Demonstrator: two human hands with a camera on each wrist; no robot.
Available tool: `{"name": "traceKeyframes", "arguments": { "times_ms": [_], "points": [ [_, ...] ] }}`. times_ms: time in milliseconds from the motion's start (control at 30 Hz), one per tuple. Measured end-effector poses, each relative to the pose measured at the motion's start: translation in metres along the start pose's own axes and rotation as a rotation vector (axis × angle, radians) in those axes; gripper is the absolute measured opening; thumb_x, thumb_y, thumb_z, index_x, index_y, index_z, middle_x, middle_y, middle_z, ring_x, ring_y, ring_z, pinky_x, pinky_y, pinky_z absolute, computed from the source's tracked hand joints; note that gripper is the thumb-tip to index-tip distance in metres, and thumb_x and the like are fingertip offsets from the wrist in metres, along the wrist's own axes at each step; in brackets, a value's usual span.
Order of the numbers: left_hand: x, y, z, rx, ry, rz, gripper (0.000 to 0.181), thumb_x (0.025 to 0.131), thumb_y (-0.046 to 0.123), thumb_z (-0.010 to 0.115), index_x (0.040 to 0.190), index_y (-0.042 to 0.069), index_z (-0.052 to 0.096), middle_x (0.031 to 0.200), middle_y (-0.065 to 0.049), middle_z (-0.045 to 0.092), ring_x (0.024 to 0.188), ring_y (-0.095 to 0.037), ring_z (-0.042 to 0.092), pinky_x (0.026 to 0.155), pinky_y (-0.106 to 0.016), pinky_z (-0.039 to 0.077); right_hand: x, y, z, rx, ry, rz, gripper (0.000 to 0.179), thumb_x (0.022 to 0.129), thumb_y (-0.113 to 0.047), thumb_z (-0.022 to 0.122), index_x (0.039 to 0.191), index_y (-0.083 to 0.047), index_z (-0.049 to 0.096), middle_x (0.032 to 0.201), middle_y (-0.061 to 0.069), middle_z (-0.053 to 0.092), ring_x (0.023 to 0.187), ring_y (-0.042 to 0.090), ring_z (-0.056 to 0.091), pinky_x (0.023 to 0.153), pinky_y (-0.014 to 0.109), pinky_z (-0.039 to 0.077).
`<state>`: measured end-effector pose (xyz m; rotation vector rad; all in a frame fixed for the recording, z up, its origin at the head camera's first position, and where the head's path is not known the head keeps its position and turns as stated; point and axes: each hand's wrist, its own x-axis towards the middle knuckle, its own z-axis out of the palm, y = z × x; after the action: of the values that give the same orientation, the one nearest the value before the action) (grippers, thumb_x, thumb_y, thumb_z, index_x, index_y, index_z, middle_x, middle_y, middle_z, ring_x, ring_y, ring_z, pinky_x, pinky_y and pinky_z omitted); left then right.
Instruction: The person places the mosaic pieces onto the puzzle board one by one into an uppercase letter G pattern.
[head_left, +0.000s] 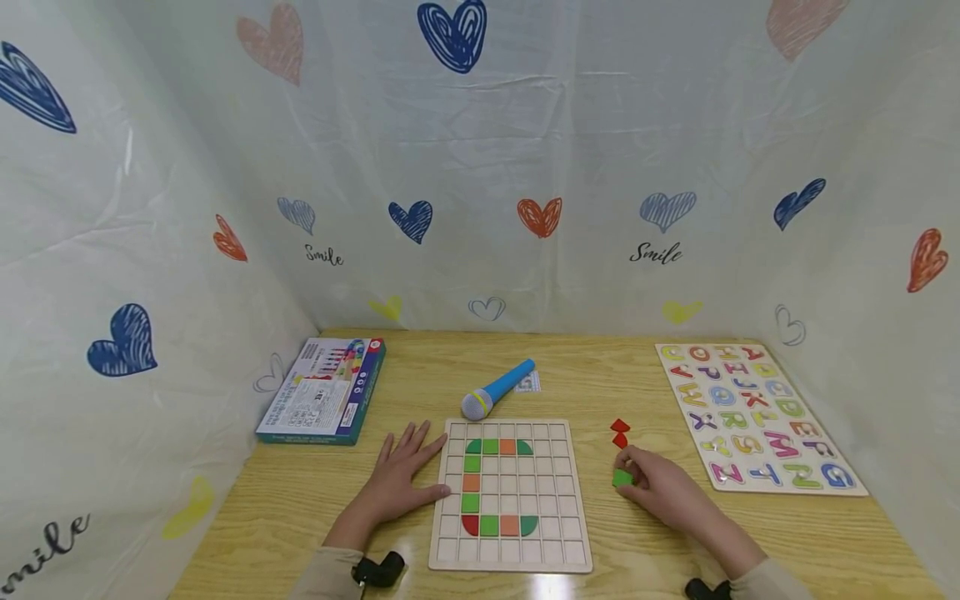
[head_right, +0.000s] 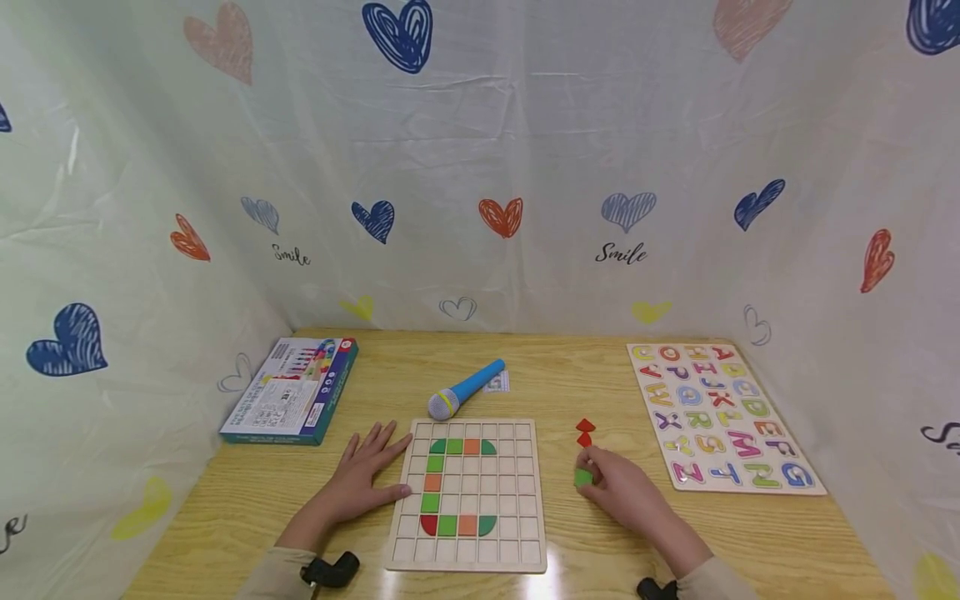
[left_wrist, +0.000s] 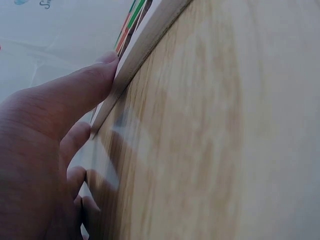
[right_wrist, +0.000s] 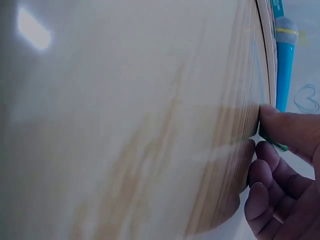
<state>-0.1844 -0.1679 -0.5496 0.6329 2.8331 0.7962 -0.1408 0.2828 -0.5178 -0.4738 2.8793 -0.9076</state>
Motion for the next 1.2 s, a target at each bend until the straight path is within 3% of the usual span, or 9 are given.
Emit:
{"name": "traceKeyframes", "arguments": {
  "times_ms": [200,367,633,1033,1200],
  "points": [
    [0.0,0.001,0.0,0.008,0.012,0.007,0.085,0.087,0.066,0.067,0.158,0.027,0.041,0.169,-0.011,0.02,0.156,-0.037,0.008,0.122,-0.062,-0.004,0.007,-0.008,0.008,0.025,0.015,-0.04,0.003,0.099,-0.022,0.069,0.099,-0.021,0.067,0.072,-0.013,0.051,0.063,-0.001,0.043,0.059,0.022,0.039],
    [0.0,0.002,0.0,0.021,0.024,0.013,0.085,0.087,0.066,0.067,0.158,0.028,0.04,0.168,-0.01,0.021,0.156,-0.037,0.01,0.122,-0.062,-0.002,0.014,-0.018,0.014,0.126,0.02,-0.055,0.004,0.097,-0.022,0.071,0.097,-0.019,0.069,0.084,-0.011,0.059,0.073,0.001,0.05,0.063,0.023,0.046],
    [0.0,0.002,-0.001,0.017,0.007,-0.003,0.085,0.088,0.067,0.065,0.158,0.028,0.04,0.169,-0.009,0.02,0.156,-0.036,0.008,0.122,-0.062,-0.004,0.027,-0.032,0.027,0.25,-0.035,-0.09,0.013,0.098,-0.02,0.07,0.11,-0.015,0.067,0.087,-0.008,0.063,0.075,0.004,0.058,0.067,0.023,0.052],
    [-0.002,0.004,-0.003,-0.001,0.0,-0.001,0.083,0.088,0.064,0.067,0.158,0.027,0.041,0.169,-0.012,0.02,0.156,-0.036,0.007,0.122,-0.063,-0.004,0.04,-0.063,0.053,0.29,-0.151,-0.159,0.004,0.1,-0.025,0.067,0.103,-0.023,0.068,0.084,-0.012,0.062,0.075,0.004,0.056,0.066,0.023,0.05],
    [-0.002,0.004,-0.003,-0.004,-0.002,-0.002,0.083,0.088,0.065,0.067,0.158,0.027,0.041,0.169,-0.012,0.019,0.156,-0.037,0.006,0.122,-0.062,-0.005,0.042,-0.073,0.06,0.257,-0.172,-0.172,0.004,0.099,-0.026,0.069,0.1,-0.022,0.069,0.082,-0.015,0.061,0.075,0.003,0.056,0.066,0.022,0.05]
  ]
}}
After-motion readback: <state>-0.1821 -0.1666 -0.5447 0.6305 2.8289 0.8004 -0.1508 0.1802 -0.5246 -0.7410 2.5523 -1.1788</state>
